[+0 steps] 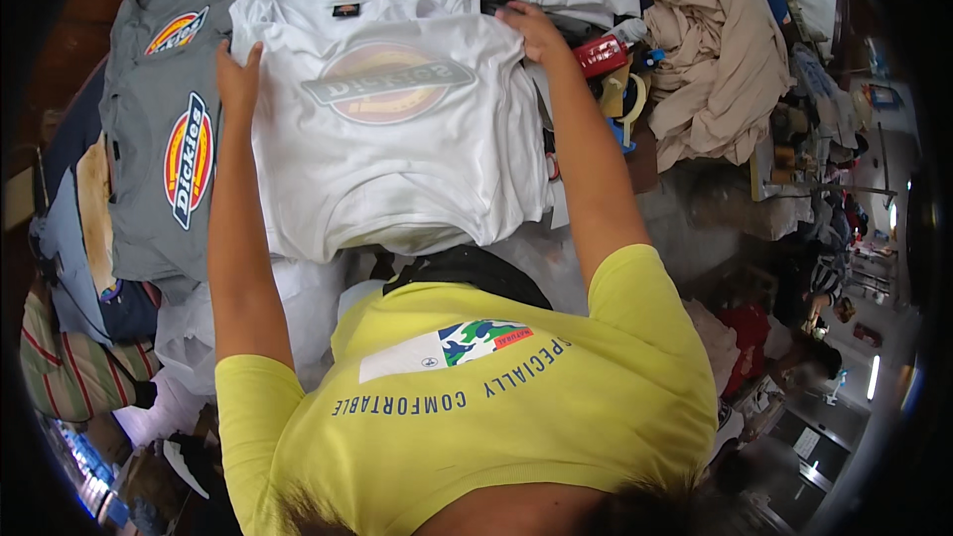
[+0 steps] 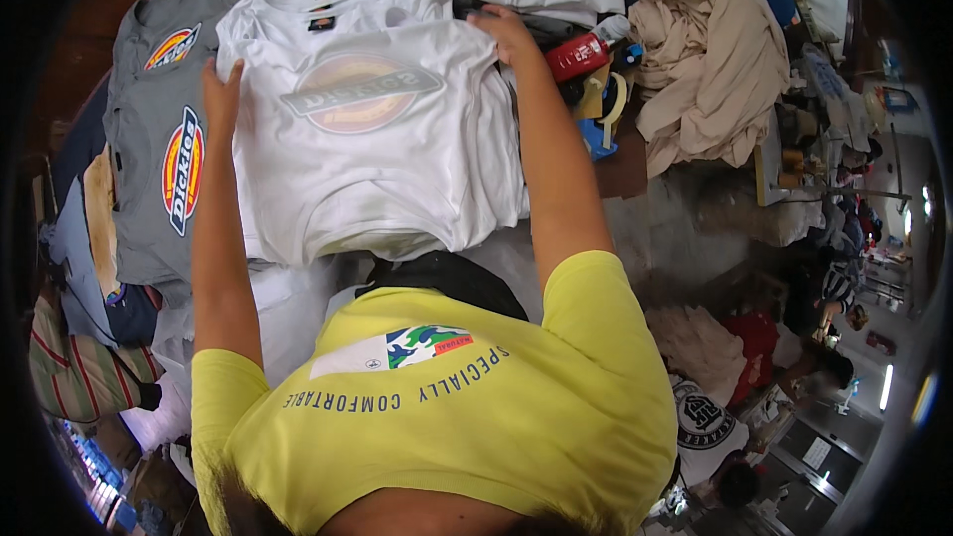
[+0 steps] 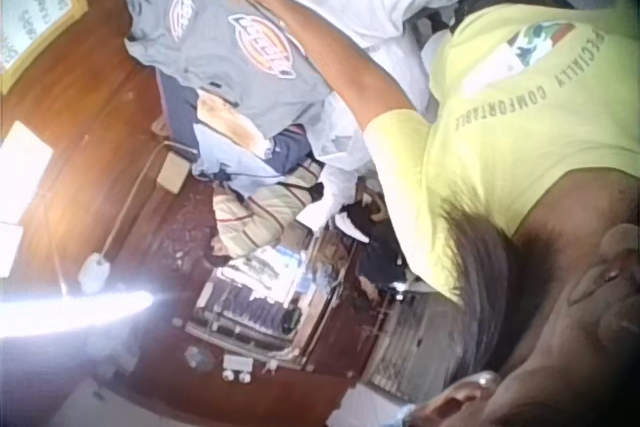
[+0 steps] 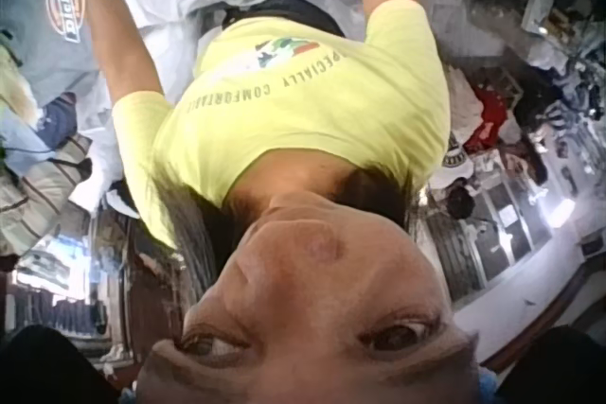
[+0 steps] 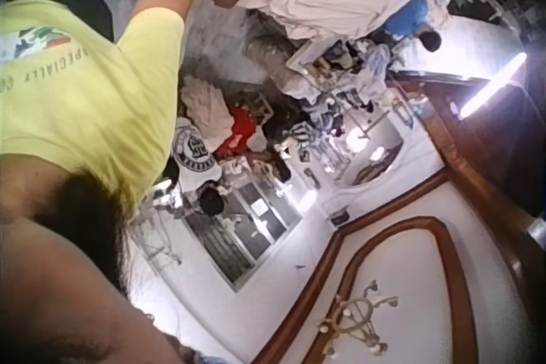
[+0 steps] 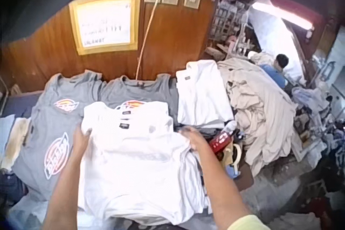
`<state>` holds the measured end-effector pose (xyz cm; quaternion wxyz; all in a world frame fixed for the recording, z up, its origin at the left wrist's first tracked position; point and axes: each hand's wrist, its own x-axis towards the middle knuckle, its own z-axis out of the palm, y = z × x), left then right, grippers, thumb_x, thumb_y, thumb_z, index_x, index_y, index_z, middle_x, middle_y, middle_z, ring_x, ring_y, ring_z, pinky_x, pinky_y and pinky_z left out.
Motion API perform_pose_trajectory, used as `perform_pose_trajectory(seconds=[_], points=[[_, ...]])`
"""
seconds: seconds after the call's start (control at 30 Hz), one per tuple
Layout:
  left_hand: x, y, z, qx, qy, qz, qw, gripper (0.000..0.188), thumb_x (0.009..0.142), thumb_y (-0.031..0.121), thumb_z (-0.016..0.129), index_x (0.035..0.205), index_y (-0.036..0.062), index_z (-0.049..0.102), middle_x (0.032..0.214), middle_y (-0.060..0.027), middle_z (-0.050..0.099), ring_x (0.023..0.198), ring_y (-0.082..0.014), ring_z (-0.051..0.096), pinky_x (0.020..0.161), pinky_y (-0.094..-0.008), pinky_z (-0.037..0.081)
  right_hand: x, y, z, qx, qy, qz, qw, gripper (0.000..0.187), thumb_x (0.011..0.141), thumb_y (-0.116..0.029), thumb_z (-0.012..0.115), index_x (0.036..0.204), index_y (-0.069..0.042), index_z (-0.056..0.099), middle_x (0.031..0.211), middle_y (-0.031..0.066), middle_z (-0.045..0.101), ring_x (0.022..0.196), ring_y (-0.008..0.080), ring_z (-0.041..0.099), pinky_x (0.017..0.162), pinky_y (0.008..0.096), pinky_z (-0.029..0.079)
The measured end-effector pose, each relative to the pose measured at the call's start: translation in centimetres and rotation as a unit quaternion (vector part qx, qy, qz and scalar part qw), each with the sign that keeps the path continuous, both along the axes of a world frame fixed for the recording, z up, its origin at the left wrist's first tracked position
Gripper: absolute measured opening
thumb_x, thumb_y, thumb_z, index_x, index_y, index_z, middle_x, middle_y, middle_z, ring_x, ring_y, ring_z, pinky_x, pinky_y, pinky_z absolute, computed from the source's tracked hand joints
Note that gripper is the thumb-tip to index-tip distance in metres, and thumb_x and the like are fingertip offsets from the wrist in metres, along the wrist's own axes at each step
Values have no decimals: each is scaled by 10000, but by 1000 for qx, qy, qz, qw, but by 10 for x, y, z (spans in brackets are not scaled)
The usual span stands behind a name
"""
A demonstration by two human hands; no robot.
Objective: The person trims threads from white t-shirts using shears, folds the garments, and places them into a large plastic bag.
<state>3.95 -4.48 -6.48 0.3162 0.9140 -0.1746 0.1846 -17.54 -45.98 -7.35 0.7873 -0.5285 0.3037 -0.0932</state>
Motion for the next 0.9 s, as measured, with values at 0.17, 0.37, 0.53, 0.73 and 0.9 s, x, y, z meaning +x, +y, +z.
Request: perform_pose_trajectory(seconds=[0.17,0.37,0.53,0.73,0.9], points=[[27,10,19,-3,104,-45,993,470,793,378,643,1079,8,590,957,-157,651,881,-311,619,779,-367,461,-13,-6,27,-348,111,180,913,293,661,-18,730,949,-5,675,784,32,632,728,109,567,645,239,450],[-5,53,92,-241,93,-33,966,355,819,327,651,956,0,661,850,-59,665,774,-137,596,714,-249,440,-93,2,126,-625,13,57,779,323,676,15,661,993,-41,668,880,128,608,808,237,585,762,289,456],[-70,99,175,-394,-27,-229,890,294,877,218,582,1058,-10,622,1201,-143,523,1102,-249,499,942,-341,383,-166,49,211,-655,21,-27,755,178,713,-12,653,890,2,636,870,103,586,848,225,585,763,293,452],[-79,150,251,-459,211,-776,378,329,870,242,588,1085,-6,563,1096,-129,551,924,-187,592,753,-279,509,-221,82,262,-325,-371,-5,870,181,790,-160,670,866,-25,577,912,57,588,862,193,553,813,314,413],[-85,111,251,-550,170,-241,781,223,870,192,609,998,9,617,888,-67,640,726,-122,623,653,-244,509,-173,97,265,-225,-197,-83,950,188,794,-129,672,906,-24,563,776,5,591,659,64,555,607,192,436]])
